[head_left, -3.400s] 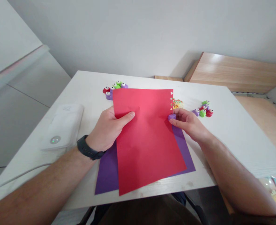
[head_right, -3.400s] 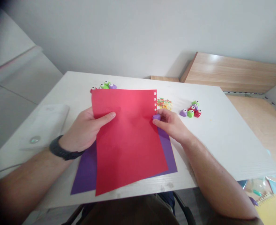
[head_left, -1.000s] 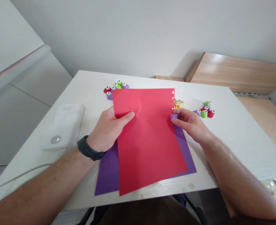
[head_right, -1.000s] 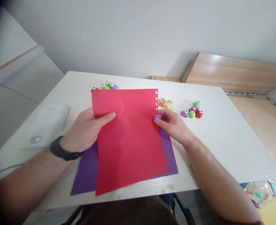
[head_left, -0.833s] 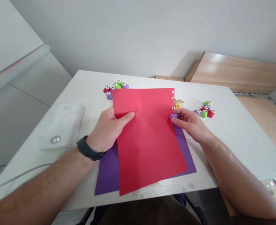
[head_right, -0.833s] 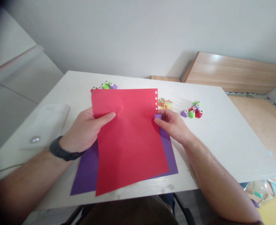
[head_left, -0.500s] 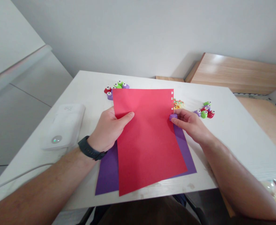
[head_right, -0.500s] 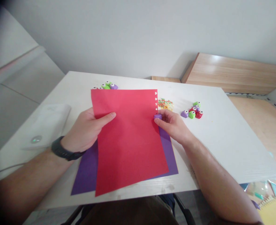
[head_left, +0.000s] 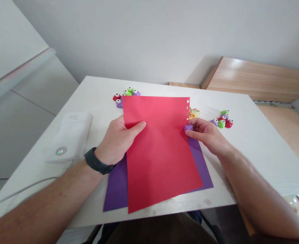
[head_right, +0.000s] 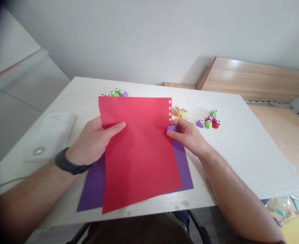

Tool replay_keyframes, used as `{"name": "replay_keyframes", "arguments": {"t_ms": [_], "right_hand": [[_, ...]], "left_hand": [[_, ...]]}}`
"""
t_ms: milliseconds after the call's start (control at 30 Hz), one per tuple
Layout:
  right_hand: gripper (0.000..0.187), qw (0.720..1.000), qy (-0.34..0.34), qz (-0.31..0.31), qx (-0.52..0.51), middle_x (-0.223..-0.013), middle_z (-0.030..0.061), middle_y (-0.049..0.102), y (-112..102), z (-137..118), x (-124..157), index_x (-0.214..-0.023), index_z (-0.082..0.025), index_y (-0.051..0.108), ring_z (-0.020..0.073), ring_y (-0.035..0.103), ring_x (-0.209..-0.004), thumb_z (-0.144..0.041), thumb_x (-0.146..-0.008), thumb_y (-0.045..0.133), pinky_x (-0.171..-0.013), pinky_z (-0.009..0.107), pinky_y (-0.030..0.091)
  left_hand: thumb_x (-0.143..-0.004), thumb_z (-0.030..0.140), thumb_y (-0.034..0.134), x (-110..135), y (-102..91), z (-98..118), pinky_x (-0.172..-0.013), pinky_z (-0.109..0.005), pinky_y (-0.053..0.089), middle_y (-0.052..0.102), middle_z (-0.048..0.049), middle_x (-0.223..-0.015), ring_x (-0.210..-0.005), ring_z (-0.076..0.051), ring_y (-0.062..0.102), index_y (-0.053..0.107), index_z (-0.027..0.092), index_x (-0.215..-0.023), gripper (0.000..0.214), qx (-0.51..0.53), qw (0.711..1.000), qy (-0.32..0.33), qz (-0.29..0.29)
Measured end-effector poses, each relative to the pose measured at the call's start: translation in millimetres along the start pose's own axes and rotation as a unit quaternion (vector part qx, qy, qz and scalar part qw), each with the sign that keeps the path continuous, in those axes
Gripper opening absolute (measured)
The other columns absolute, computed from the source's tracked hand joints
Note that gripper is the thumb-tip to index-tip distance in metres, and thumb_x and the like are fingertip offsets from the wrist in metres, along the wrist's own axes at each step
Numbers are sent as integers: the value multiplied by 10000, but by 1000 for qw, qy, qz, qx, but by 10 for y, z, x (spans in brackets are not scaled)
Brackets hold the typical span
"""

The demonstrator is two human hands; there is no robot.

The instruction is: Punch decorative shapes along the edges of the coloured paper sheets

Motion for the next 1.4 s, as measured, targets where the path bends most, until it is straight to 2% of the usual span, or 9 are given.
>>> {"name": "replay_keyframes", "arguments": {"t_ms": [233,367,700,833,1067,1400], "right_hand": [[378,999,10,-11,40,-935,29,778,-15,16,-8,-1021,-217,763,191,696,-817,-407,-755,952,-796,361,565],[360,998,23,-9,60,-907,33,781,-35,27,-3,-943,-211,744,196,703,-803,-423,-747,960,-781,365,571],[467,995,37,-42,88,-872,46,799,-21,4,17,-943,-228,762,276,757,-882,-513,-669,1011,-770,404,625],[444,995,41,-51,75,-899,54,807,1,-15,30,-961,-226,777,283,761,-902,-494,-690,1005,-792,417,624],[394,995,47,-86,37,-1003,61,823,64,-15,38,-1000,-198,797,239,755,-900,-409,-733,994,-848,389,591],[375,996,38,-80,13,-1034,71,828,60,-35,55,-1020,-207,804,250,765,-918,-383,-746,990,-853,395,596]], "left_hand": [[-797,424,934,5,4,20,-1036,-526,628,788,-131,-1328,-1221,-404,746,793,193,-1233,512,9,1000,-6,4],[-835,431,905,7,3,22,-1046,-526,621,794,-131,-1307,-1188,-391,761,790,192,-1234,478,-3,1000,0,2],[-853,437,883,11,8,13,-1002,-504,644,800,-131,-1287,-1152,-378,775,790,184,-1229,463,-2,1000,0,-2],[-840,417,893,17,11,8,-981,-494,651,801,-131,-1289,-1160,-382,773,795,189,-1214,448,-2,1000,-5,-4],[-876,411,864,10,5,9,-1044,-507,624,793,-123,-1314,-1191,-379,763,790,197,-1238,427,-13,1000,4,-9],[-880,410,861,20,11,20,-984,-499,651,799,-120,-1285,-1119,-360,783,786,201,-1237,420,-5,1000,0,-9]]}}
Point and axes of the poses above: each hand's wrist, its own x-axis away from the middle knuckle, its own y-axis out of the palm, z = x × y, the point moved 6 cm from there along -x, towards the middle knuckle
